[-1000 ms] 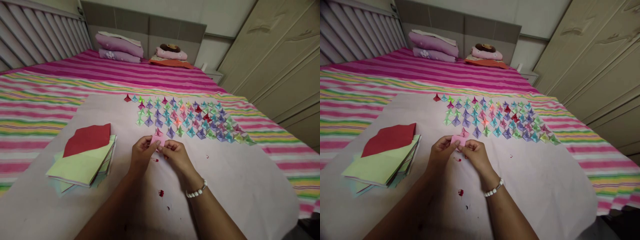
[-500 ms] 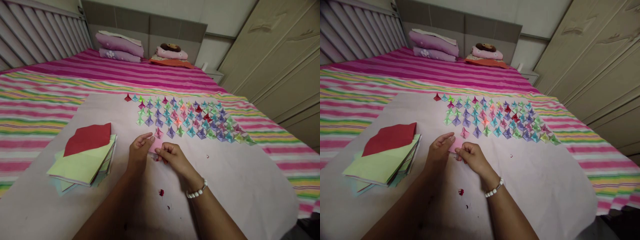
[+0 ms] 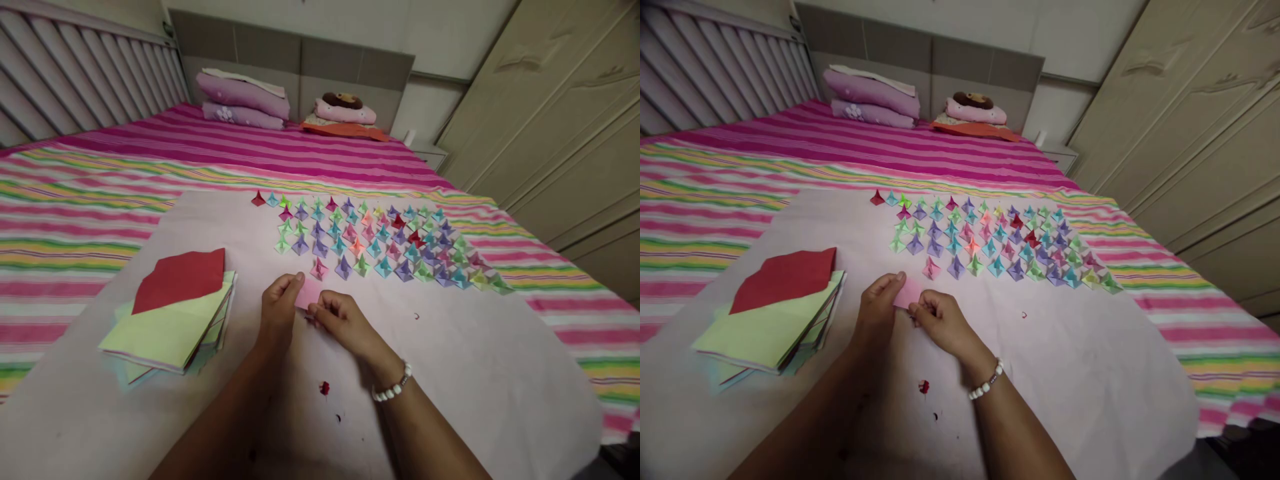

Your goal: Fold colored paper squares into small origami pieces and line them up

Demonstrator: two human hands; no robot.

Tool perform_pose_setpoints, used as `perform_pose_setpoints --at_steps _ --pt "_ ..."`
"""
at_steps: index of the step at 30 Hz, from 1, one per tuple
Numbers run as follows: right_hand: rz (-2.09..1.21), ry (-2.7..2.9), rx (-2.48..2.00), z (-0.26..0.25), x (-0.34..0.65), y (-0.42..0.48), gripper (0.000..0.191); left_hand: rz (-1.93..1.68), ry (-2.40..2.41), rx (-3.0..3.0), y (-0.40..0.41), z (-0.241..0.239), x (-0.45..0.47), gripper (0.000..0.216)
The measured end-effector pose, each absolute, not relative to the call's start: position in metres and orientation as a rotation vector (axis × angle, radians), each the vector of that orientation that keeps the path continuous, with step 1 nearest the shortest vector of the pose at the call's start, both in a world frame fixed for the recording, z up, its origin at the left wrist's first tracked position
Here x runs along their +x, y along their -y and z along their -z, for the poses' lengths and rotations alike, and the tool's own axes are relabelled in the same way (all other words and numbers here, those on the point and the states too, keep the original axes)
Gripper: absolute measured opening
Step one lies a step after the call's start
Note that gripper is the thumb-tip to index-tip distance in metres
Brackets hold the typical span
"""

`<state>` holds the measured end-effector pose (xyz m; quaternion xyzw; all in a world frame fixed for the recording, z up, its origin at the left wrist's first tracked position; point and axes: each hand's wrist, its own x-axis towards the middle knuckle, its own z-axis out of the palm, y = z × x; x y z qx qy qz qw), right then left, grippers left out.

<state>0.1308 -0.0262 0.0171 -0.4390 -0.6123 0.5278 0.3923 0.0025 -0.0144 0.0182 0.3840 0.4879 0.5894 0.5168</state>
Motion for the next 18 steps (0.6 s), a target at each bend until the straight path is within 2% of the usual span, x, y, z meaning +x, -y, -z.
perform_pose_setpoints --at_steps 6,14,18 --pt "-1.330 1.545 -1.096 -0.018 0.129 0.026 0.038 -1.426 -1.112 0.897 0.014 -0.020 0.002 0.035" --pt "-1.418 1.246 -1.091 -0.012 0.133 0.019 0.036 -1.432 -1.184 1.075 0.013 -0.016 0.004 0.033" --pt "-1.298 1.231 -1.077 -0.010 0.135 0.017 0.037 -1.427 -1.121 1.077 0.012 -0.011 0.005 0.025"
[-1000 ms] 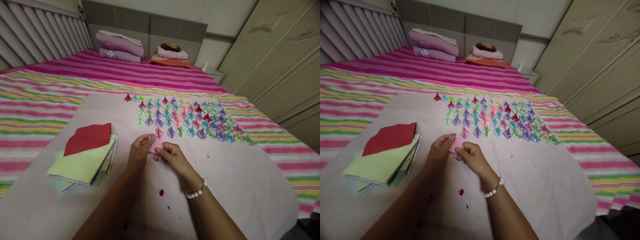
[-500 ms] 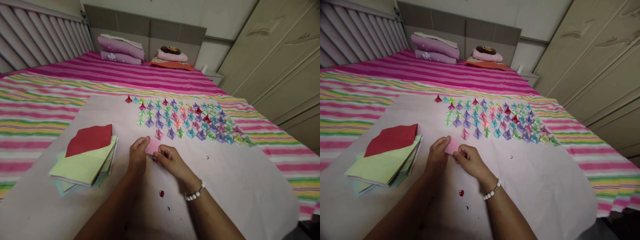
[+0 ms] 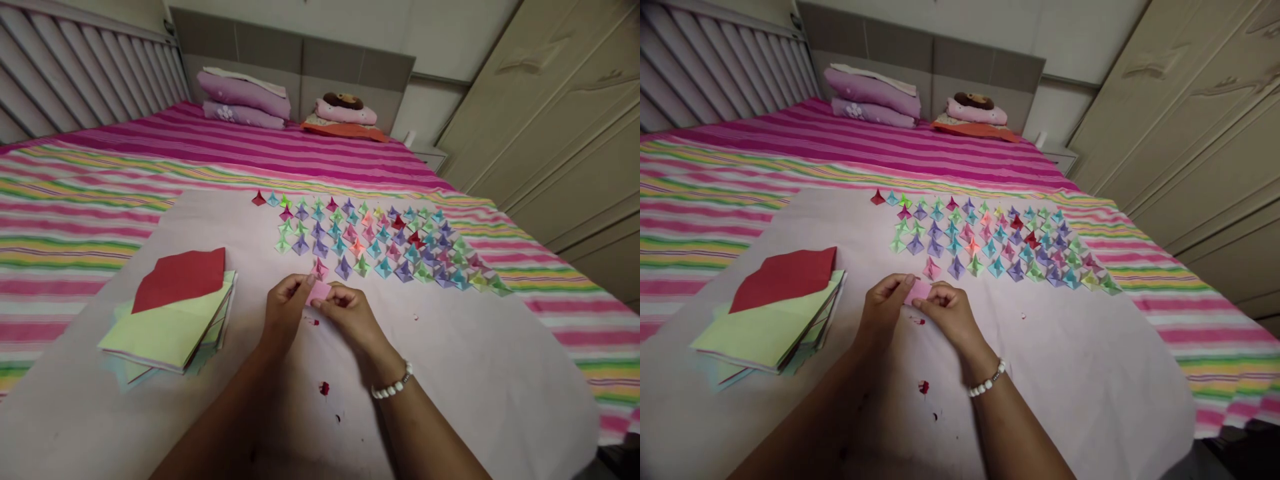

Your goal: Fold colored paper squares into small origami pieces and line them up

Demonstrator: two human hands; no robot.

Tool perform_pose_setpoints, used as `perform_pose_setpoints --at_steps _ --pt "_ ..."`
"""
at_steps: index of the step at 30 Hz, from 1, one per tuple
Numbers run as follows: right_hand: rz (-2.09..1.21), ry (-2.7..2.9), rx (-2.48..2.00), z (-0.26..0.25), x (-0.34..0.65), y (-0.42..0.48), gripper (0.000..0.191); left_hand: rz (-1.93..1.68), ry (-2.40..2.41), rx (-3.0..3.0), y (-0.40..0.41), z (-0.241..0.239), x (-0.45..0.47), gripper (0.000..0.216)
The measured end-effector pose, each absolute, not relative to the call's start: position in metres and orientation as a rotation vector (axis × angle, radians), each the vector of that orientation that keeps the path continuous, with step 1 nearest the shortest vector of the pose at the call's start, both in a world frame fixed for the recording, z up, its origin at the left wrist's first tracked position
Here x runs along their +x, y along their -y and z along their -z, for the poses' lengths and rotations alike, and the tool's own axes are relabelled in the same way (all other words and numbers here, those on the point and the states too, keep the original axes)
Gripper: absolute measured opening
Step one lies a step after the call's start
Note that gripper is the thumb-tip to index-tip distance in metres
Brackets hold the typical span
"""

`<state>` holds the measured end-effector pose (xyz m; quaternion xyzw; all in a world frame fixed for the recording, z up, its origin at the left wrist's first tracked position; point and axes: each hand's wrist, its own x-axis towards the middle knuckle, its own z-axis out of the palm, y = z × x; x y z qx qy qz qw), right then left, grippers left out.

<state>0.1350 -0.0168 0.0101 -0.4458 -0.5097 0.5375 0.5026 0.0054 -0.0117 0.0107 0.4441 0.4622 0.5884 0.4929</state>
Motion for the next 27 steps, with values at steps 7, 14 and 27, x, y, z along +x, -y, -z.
perform_pose_setpoints --at_steps 7,14,27 --pt "-1.246 1.104 -1.142 -0.0143 0.1375 0.0153 0.038 -1.504 -1.039 1.073 0.0085 -0.0045 0.0058 0.045" --pt "-1.291 1.088 -1.108 -0.0156 0.1395 0.0136 0.032 -1.453 -0.957 1.108 0.0088 -0.0025 0.0069 0.023" --pt "-1.229 1.069 -1.018 -0.0155 0.1404 0.0126 0.049 -1.328 -0.968 0.974 0.0092 -0.0076 0.0068 0.024"
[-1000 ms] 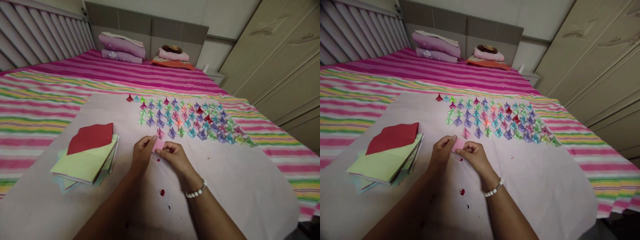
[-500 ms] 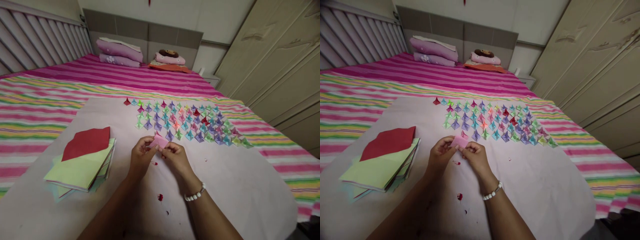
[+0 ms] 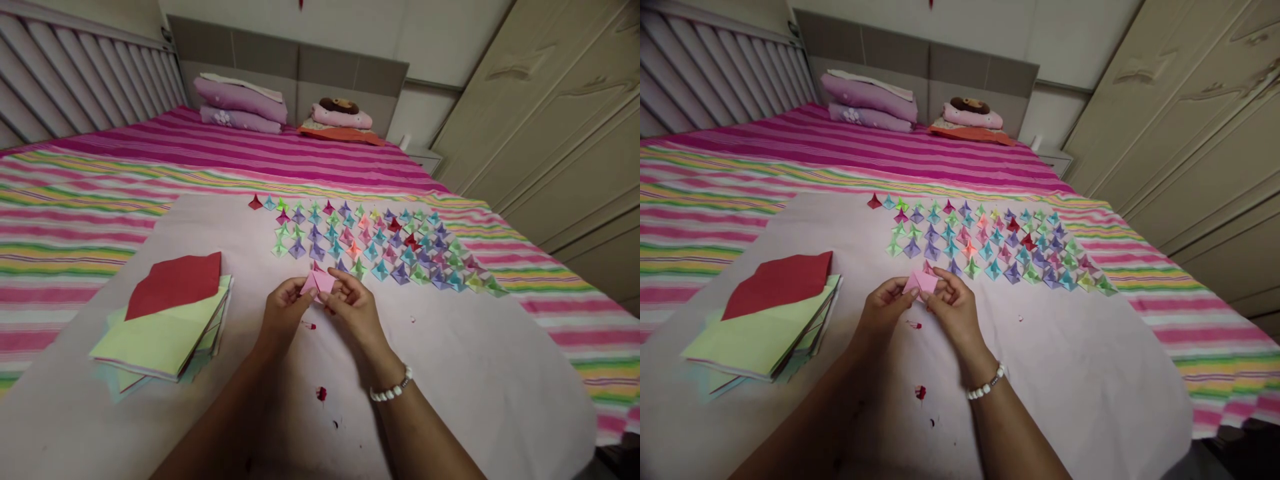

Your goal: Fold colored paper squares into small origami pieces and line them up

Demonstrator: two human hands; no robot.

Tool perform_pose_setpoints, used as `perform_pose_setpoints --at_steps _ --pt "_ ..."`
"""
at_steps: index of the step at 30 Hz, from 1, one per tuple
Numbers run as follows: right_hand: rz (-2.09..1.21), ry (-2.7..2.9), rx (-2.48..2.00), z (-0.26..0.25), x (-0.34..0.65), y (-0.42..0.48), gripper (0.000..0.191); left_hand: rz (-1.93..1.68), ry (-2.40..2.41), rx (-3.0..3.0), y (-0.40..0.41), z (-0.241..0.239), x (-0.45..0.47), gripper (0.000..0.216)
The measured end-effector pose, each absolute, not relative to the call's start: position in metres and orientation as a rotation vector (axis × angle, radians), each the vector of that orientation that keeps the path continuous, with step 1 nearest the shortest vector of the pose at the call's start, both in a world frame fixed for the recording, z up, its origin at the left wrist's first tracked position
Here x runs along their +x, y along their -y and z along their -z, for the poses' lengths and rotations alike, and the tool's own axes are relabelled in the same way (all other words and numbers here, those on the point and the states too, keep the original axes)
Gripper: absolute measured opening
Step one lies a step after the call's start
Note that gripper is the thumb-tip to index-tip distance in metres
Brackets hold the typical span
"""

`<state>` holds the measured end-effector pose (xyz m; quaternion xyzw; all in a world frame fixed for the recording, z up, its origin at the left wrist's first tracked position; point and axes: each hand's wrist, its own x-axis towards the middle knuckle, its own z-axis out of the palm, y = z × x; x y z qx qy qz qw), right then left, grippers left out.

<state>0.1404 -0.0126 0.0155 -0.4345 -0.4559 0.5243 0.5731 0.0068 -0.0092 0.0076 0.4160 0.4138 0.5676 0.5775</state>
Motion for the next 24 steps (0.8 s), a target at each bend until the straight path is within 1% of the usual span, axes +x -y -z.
perform_pose_setpoints --at_steps 4,12,20,24 --pt "-1.176 1.085 -1.023 -0.0151 0.1417 0.0130 0.043 -1.297 -0.945 0.976 0.0100 -0.0092 0.0079 0.025" --pt "-1.194 1.041 -1.028 -0.0141 0.1421 0.0125 0.035 -1.274 -0.937 0.954 0.0088 -0.0097 0.0083 0.032" --pt "-1.210 1.031 -1.038 -0.0150 0.1419 0.0125 0.029 -1.299 -0.993 0.948 0.0073 -0.0074 0.0079 0.031" --pt "-1.204 1.052 -1.056 -0.0141 0.1433 0.0131 0.022 -1.285 -1.028 0.952 0.0076 -0.0087 0.0074 0.031"
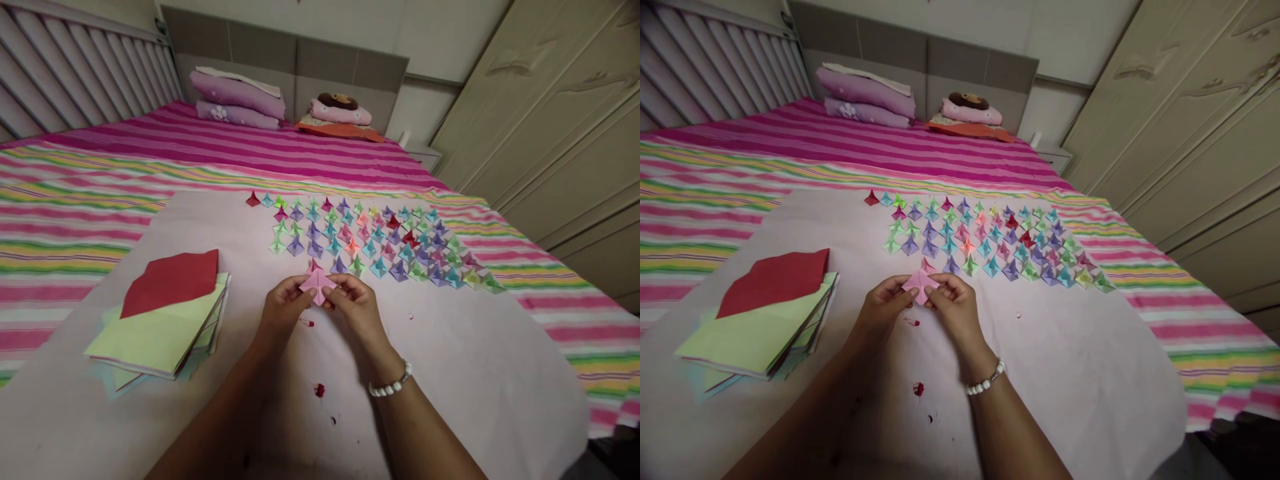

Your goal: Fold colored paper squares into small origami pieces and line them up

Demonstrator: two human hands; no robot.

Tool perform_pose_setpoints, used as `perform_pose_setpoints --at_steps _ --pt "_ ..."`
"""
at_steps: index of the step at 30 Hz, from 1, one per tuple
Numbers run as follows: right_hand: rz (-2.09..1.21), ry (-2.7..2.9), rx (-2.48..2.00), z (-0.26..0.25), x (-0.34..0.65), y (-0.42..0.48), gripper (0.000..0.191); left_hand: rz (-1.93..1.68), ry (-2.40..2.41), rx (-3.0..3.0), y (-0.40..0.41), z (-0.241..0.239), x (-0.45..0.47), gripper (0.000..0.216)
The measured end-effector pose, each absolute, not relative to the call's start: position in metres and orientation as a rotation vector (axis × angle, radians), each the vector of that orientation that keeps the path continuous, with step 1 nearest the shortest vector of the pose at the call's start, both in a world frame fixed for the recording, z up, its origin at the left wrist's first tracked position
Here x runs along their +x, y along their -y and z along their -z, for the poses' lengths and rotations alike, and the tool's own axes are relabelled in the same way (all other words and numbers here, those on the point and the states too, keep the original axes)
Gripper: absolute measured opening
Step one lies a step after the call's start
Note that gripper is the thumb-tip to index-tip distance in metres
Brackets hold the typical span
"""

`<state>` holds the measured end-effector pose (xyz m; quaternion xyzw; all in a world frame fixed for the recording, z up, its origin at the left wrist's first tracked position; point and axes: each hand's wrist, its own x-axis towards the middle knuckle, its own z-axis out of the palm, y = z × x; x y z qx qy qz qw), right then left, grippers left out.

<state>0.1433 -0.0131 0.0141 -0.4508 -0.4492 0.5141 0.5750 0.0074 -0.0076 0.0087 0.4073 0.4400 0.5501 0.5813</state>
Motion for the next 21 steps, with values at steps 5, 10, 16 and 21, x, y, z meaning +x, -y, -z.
perform_pose_setpoints --at_steps 5,10,16,21 --pt "-1.222 1.020 -1.049 -0.0135 0.1437 0.0129 0.020 -1.235 -1.067 1.010 0.0085 -0.0077 0.0060 0.035" --pt "-1.276 0.977 -1.009 -0.0159 0.1439 0.0136 0.015 -1.210 -1.056 1.029 0.0083 -0.0038 0.0044 0.035" --pt "-1.318 0.963 -0.974 -0.0196 0.1444 0.0157 0.009 -1.236 -0.904 1.014 0.0072 0.0008 0.0028 0.017" --pt "-1.313 0.954 -0.979 -0.0186 0.1449 0.0162 0.010 -1.250 -0.828 0.942 0.0077 -0.0024 0.0035 0.014"
